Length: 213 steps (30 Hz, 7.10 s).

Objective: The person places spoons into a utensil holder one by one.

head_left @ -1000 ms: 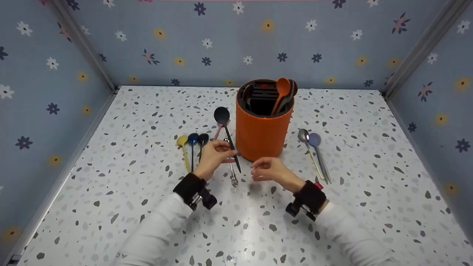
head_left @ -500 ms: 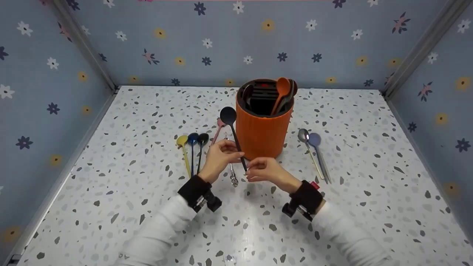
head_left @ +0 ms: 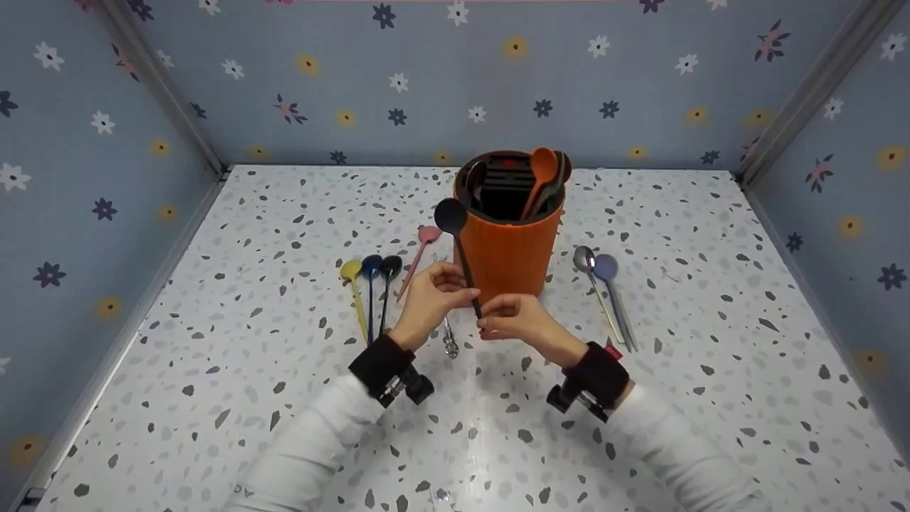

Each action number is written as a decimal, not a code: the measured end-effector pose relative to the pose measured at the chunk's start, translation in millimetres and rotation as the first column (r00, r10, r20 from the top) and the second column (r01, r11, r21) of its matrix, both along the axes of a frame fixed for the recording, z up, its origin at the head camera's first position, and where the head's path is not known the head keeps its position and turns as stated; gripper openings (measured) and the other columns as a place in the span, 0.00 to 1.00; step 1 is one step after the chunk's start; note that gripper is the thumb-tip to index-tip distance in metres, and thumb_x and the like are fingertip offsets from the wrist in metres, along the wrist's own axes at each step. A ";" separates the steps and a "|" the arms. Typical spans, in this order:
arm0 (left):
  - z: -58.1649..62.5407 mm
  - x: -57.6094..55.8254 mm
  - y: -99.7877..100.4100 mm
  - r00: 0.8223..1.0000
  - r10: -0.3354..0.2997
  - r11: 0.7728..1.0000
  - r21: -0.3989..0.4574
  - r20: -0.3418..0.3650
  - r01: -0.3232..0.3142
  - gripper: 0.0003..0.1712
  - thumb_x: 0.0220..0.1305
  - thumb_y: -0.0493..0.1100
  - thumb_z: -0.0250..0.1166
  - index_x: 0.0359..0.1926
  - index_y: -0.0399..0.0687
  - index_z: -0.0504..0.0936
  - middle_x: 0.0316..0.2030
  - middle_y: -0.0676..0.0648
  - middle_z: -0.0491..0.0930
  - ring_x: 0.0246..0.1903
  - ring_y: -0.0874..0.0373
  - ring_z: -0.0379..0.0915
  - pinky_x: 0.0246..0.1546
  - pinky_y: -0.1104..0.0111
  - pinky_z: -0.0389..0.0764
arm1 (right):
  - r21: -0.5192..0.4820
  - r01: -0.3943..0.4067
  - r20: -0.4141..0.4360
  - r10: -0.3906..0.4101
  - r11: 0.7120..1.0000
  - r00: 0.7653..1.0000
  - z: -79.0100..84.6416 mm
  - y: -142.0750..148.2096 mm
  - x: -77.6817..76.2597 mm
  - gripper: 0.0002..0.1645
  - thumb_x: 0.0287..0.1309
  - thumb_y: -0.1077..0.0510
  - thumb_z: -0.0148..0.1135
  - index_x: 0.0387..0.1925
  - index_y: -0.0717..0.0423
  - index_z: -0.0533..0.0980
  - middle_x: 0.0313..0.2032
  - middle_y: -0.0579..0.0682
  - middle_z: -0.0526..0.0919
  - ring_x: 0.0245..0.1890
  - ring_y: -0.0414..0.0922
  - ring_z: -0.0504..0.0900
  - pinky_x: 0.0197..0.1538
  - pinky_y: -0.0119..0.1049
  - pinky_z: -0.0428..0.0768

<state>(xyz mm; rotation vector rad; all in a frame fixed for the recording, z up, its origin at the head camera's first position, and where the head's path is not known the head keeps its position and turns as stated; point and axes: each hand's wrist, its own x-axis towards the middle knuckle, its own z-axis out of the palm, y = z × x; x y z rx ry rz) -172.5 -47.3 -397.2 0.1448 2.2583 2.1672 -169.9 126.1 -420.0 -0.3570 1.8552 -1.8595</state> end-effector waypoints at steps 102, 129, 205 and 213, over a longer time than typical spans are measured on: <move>116.4 -95.3 -24.4 0.967 0.201 0.948 -0.216 -0.158 -0.233 0.12 0.60 0.33 0.54 0.43 0.31 0.77 0.36 0.36 0.78 0.30 0.55 0.76 0.31 0.75 0.80 | 0.202 0.356 -0.366 -0.267 0.913 0.892 145.3 5.6 -68.4 0.11 0.53 0.66 0.58 0.39 0.64 0.72 0.34 0.53 0.76 0.33 0.46 0.79 0.39 0.32 0.80; 51.0 -91.9 -68.0 0.979 0.202 0.918 -0.345 -0.021 -0.197 0.13 0.60 0.34 0.53 0.44 0.30 0.77 0.35 0.36 0.78 0.32 0.47 0.77 0.28 0.75 0.80 | 0.184 0.144 -0.373 -0.067 0.972 0.925 117.3 -16.0 -39.2 0.12 0.52 0.68 0.58 0.39 0.71 0.73 0.34 0.58 0.79 0.31 0.43 0.79 0.40 0.35 0.80; -224.4 -160.1 -148.3 0.984 0.161 0.715 -0.678 -0.077 -0.170 0.05 0.37 0.39 0.71 0.14 0.46 0.81 0.15 0.50 0.78 0.18 0.54 0.72 0.18 0.68 0.73 | 0.234 -0.063 0.004 0.064 0.970 0.998 -9.7 16.0 -13.0 0.17 0.52 0.66 0.59 0.42 0.74 0.70 0.30 0.54 0.79 0.35 0.52 0.81 0.44 0.46 0.78; -317.6 -215.1 -177.1 0.983 0.185 0.733 -0.664 -0.014 -0.147 0.12 0.32 0.53 0.74 0.15 0.55 0.82 0.16 0.54 0.78 0.18 0.56 0.73 0.16 0.66 0.75 | 0.218 -0.066 0.020 0.063 0.974 0.998 -13.4 17.3 -11.4 0.16 0.52 0.67 0.57 0.43 0.74 0.70 0.30 0.56 0.79 0.34 0.51 0.81 0.45 0.49 0.77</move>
